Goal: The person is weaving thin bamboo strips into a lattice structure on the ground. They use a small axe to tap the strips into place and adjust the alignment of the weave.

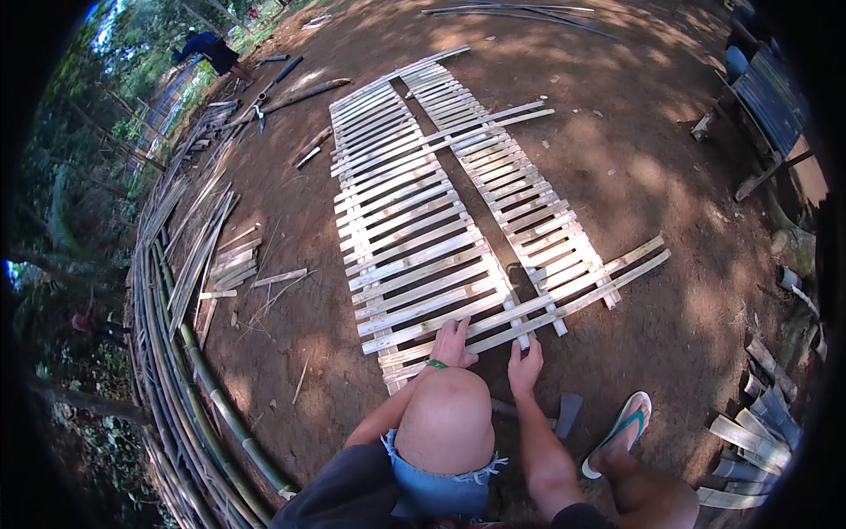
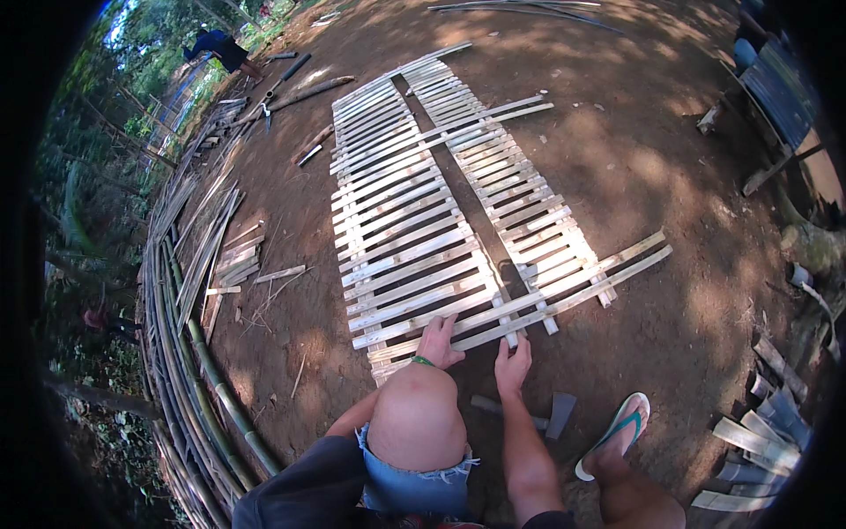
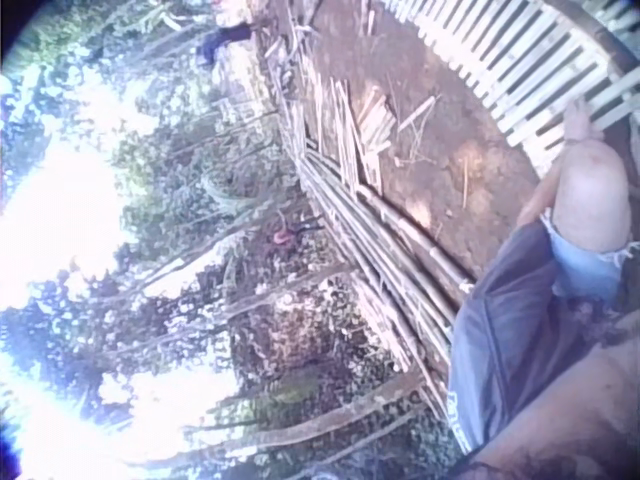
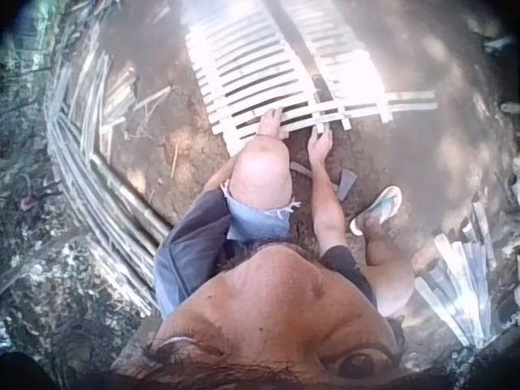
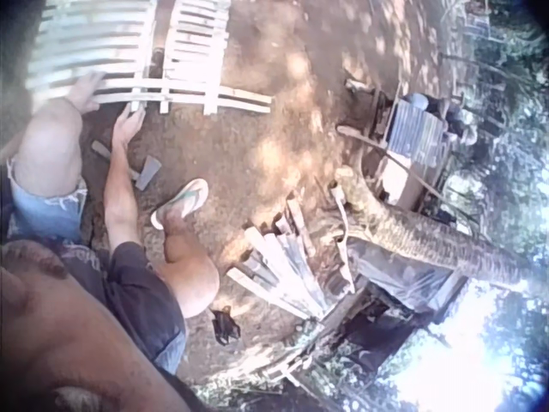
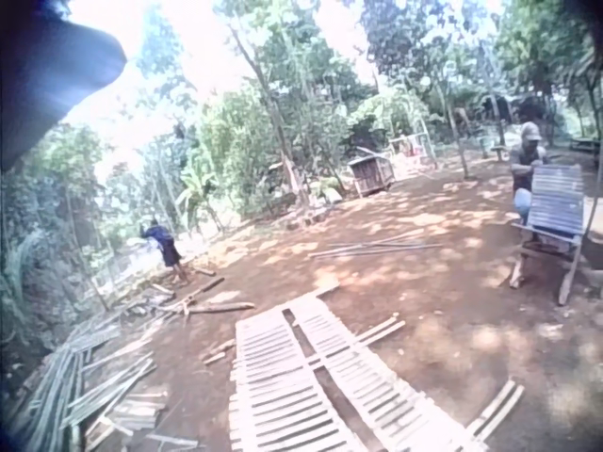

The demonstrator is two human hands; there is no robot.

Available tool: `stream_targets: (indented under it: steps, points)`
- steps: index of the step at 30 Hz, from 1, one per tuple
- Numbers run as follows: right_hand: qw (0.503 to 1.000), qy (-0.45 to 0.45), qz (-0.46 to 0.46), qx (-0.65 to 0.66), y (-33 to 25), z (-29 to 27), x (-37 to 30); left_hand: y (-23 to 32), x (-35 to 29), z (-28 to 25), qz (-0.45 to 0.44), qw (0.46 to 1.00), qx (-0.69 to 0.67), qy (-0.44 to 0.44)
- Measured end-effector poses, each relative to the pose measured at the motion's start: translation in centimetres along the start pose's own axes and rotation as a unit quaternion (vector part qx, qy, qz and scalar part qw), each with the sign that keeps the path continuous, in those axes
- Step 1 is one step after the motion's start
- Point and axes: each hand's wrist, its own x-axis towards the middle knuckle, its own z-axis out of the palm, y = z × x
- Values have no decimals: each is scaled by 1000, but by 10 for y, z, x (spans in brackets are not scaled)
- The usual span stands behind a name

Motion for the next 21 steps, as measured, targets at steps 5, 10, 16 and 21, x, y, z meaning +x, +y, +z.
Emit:
stream_targets:
  steps: [5,10,16,21]
  points:
    - [998,-22,-35,-41,-11,-7,-29,-15,-27,-25,27,999,-9,35]
    - [952,-152,-114,-240,37,-12,-7,-7,-27,-41,50,997,-44,49]
    - [944,-201,-52,-257,41,-3,29,-6,-39,-64,70,995,-47,62]
    - [943,-133,-39,-304,86,-5,84,16,-19,-73,98,992,-46,61]
